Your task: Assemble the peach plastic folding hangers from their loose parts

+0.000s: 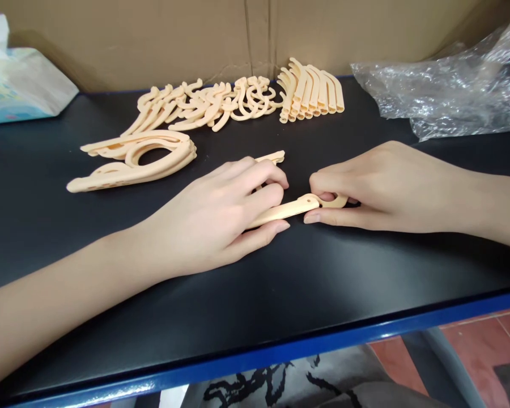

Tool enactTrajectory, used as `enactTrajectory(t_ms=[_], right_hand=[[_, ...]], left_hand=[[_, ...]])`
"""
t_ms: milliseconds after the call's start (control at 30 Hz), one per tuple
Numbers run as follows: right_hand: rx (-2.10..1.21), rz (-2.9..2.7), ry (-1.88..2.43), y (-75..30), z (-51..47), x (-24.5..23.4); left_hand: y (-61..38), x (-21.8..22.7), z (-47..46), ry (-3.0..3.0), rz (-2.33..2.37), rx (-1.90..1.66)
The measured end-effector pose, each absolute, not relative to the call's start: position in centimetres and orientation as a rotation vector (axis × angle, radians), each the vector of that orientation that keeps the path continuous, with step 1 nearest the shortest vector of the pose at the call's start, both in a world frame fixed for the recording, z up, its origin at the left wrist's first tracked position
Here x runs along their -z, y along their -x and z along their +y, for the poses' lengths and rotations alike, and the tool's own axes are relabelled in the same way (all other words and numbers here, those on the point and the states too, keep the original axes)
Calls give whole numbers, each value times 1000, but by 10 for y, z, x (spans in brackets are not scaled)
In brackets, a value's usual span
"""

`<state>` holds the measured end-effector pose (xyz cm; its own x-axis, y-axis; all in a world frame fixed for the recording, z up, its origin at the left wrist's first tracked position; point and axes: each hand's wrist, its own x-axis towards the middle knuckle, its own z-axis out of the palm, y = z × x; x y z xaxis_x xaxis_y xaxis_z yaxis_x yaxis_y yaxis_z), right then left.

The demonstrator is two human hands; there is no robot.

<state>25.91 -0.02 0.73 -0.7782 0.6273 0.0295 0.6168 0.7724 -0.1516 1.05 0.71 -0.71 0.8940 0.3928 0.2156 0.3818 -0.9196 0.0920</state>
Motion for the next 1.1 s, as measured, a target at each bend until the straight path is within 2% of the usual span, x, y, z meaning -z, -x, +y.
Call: enactTrajectory(t_ms=[1100], right_hand=[[-157,-2924,1009,-260,-2,-10]], left_hand=[[-11,8,8,-2971,627,-378]])
